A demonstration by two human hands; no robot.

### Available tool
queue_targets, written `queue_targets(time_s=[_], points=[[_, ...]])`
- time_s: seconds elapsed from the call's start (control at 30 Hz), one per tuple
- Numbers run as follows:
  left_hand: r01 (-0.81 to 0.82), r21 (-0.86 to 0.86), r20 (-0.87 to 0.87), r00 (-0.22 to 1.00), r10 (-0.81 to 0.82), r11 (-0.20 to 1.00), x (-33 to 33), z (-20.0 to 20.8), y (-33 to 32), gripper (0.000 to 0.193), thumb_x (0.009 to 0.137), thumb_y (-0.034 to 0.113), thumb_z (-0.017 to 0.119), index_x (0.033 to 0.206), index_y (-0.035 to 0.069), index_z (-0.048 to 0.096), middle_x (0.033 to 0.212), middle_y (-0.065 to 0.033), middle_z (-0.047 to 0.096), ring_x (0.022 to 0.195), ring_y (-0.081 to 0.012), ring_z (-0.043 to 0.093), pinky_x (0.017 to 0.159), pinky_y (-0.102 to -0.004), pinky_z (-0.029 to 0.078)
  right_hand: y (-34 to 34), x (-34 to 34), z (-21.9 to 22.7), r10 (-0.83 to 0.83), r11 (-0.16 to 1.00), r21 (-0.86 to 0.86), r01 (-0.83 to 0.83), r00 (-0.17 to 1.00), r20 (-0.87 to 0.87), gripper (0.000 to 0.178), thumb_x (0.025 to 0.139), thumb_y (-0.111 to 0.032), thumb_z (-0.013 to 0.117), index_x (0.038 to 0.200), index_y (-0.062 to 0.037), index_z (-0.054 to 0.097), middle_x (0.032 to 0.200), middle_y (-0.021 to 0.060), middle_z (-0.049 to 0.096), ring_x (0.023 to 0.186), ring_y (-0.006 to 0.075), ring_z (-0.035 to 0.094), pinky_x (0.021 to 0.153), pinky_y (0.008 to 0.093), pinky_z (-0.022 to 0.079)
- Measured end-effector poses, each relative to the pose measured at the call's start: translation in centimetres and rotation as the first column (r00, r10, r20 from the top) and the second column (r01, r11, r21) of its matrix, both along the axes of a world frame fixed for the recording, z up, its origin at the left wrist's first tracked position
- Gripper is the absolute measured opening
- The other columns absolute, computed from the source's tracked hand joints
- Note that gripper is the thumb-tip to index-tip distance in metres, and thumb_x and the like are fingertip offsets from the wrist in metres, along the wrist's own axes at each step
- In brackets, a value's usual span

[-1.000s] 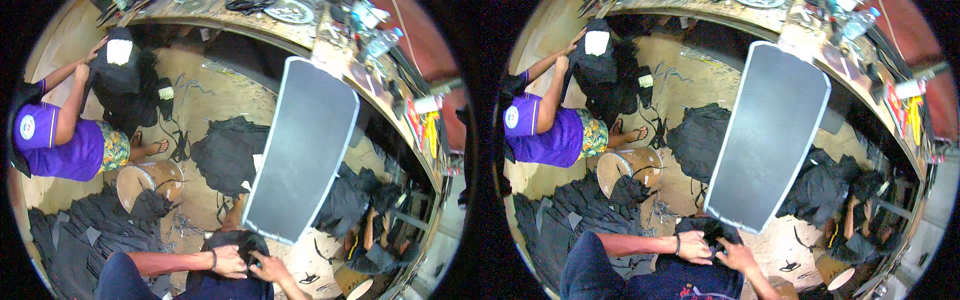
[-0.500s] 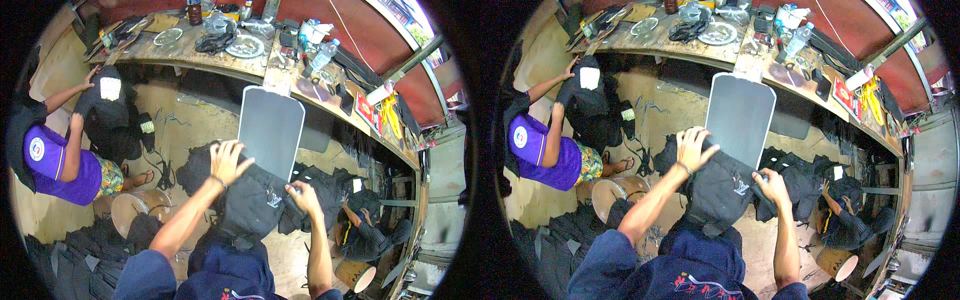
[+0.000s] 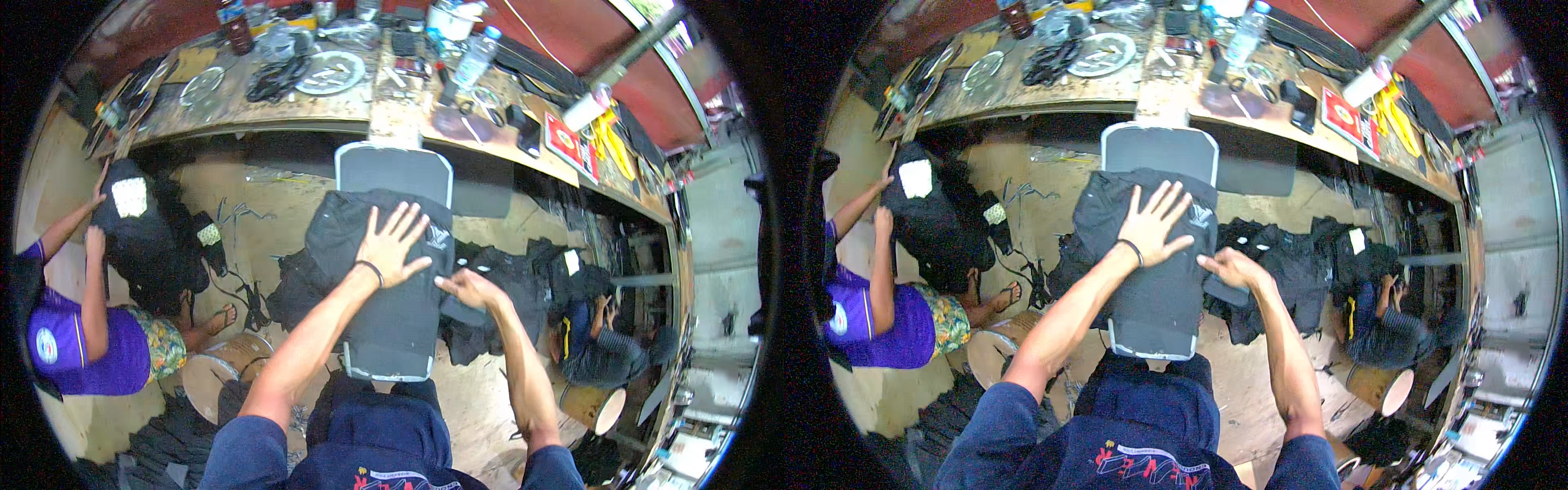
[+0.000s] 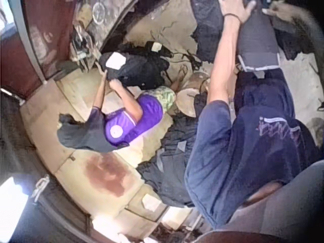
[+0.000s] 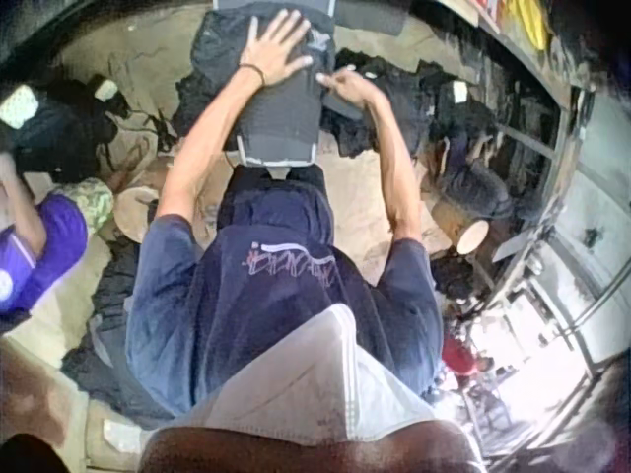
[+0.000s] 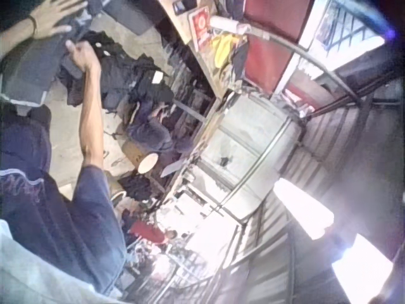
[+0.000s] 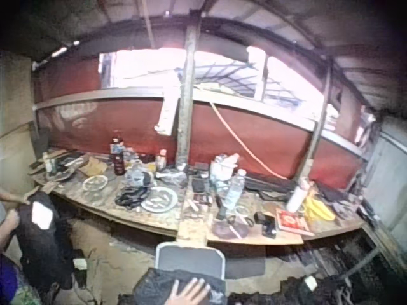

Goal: The person irons black shorts on a small ironing board using a handheld iron. They repeatedly smooth the fabric, flip the garment, and adjust its position. After ironing, the person folds the shorts and places them on a pile with other finished items.

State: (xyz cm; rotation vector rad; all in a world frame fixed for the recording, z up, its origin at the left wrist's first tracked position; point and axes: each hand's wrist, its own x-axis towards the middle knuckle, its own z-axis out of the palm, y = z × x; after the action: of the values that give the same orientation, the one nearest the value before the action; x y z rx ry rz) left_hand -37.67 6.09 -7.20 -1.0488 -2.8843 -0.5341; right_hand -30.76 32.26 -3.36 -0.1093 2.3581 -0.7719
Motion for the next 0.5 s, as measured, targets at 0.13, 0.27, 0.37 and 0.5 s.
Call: queue_targets(time_s=[0.13, 0.27, 0.37, 0.5], points=[[0.066, -0.001, -0.174, 0.982, -0.065, 0.998, -0.5, 0.9, -0.2, 0.086, 0.099, 0.07, 0.06, 0.163, 0.014, 0.048, 0.177, -0.0152, 0.031, 0.165, -0.0325, 0.025, 0.129, -0.0722, 0.013, -0.3, 0.2, -0.3, 0.082, 0.995, 0.023, -0.095, 0.945, 0.318, 0.08, 0.104, -0.074, 0.053, 0.136, -0.0048, 0.075, 0.14, 0.0216, 0.073, 0.136, 0.0374, 0.066, 0.115, 0.045, 0.051], [0.361, -0.194, 0.065, 0.932, -0.356, 0.912, -0.4, 5.7, 1.1, 0.063, 0.094, 0.064, 0.07, 0.125, 0.01, 0.076, 0.142, -0.0181, 0.07, 0.139, -0.0279, 0.06, 0.128, -0.0639, 0.026, -2.6, 2.5, 0.4, -0.026, 1.0, -0.011, 0.027, 0.995, 0.095, 0.081, 0.109, -0.073, 0.044, 0.111, -0.0006, 0.081, 0.108, 0.0263, 0.079, 0.105, 0.041, 0.075, 0.095, 0.0497, 0.057], [0.432, -0.575, 0.535, 0.841, -0.08, 0.695, -0.5, 9.9, 3.0, 0.059, 0.095, 0.063, 0.065, 0.112, 0.01, 0.083, 0.118, -0.0157, 0.081, 0.115, -0.0322, 0.076, 0.121, -0.0559, 0.036, -3.0, 3.1, 1.1, -0.091, 0.996, 0.032, 0.089, 0.993, 0.076, 0.075, 0.109, -0.067, 0.047, 0.107, 0.0009, 0.079, 0.109, 0.0301, 0.077, 0.113, 0.0478, 0.073, 0.094, 0.0569, 0.057], [0.448, -0.867, 0.443, 0.894, -0.073, 0.221, -0.7, 11.0, 4.7, 0.047, 0.106, 0.038, 0.054, 0.134, 0.008, 0.077, 0.141, -0.0145, 0.073, 0.134, -0.0255, 0.067, 0.128, -0.0747, 0.011, -3.6, 4.5, 2.7, -0.199, 0.98, 0.002, 0.199, 0.98, -0.027, 0.071, 0.107, -0.063, 0.054, 0.107, 0.0039, 0.078, 0.113, 0.029, 0.077, 0.115, 0.0477, 0.073, 0.097, 0.0581, 0.058]])
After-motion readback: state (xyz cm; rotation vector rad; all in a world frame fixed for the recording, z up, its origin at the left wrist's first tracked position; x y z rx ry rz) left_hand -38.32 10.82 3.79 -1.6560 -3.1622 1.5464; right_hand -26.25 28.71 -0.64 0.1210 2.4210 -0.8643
